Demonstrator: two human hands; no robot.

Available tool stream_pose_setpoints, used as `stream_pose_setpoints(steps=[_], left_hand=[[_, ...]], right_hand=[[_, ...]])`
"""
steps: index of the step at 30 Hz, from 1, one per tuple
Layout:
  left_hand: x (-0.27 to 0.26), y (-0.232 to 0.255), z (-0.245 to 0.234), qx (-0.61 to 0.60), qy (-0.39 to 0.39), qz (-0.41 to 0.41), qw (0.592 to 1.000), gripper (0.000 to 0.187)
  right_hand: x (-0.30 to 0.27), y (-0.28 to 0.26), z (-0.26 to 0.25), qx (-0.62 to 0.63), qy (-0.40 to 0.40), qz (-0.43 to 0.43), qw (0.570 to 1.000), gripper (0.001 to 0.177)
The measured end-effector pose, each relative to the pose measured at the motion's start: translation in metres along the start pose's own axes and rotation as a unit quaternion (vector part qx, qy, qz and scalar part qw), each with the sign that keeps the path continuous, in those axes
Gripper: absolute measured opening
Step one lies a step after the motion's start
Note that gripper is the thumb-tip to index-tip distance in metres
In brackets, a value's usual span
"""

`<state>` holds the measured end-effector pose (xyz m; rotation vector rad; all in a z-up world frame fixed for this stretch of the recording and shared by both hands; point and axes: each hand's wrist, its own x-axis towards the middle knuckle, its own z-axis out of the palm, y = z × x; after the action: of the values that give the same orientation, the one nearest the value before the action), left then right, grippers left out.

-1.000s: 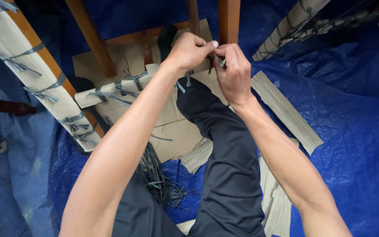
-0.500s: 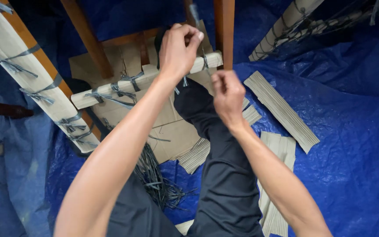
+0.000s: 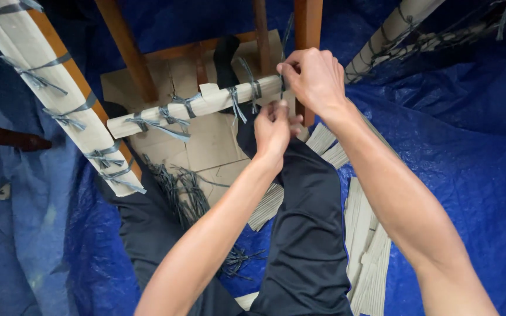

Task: Wrapping furniture legs with protective strips and securing them with plastic ties.

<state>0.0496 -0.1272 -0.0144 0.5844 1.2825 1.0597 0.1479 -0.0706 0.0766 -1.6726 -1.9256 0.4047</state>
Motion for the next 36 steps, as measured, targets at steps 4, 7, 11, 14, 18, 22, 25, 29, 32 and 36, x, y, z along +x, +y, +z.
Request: stream_pose_setpoints(steps=[4,7,11,14,18,22,25,29,32,36], left_hand=[[0.011,-0.006,0.005,-0.057,0.005,0.032,0.998,0.036],[0.017,-0.011,0.002,-0.036,0.035,0.063,0.997,0.031],[0.018,-0.015,0.003,-0.037,0.049,0.096,0.993,0.029],[-0.008,0.012,0.004,0.023,0.049,0.085,0.995,0.027],[-0.037,0.049,-0.005,0.197,0.017,0.168,0.966,0.029],[-0.045,0.078,-0.017,0.324,-0.003,0.175,0.930,0.028],[-0.031,0.083,-0.016,0.464,0.050,0.334,0.819,0.023],[-0.014,0.102,-0.013,0.501,0.012,0.405,0.765,0.022],[0.005,0.114,-0.011,0.518,0.013,0.416,0.747,0.022],[0.023,0.120,-0.012,0.513,0.027,0.453,0.729,0.018]], right_hand=[[0.000,-0.001,0.003,-0.014,-0.008,-0.005,1.000,0.024],[0.001,0.001,0.013,-0.019,0.000,-0.032,0.999,0.021],[-0.001,0.011,0.024,-0.055,0.073,-0.137,0.986,0.012],[-0.004,0.018,0.025,-0.026,0.093,-0.172,0.980,0.008],[-0.006,0.022,0.018,0.152,0.027,-0.090,0.984,0.007],[0.000,0.033,0.018,0.286,-0.041,-0.040,0.956,0.010],[0.006,0.045,0.014,0.340,-0.082,-0.040,0.936,0.010],[0.011,0.042,0.010,0.324,-0.132,-0.028,0.936,0.008],[0.014,0.036,0.001,0.255,-0.139,-0.052,0.956,0.011],[0.011,0.032,-0.009,0.131,-0.152,-0.114,0.973,0.016]])
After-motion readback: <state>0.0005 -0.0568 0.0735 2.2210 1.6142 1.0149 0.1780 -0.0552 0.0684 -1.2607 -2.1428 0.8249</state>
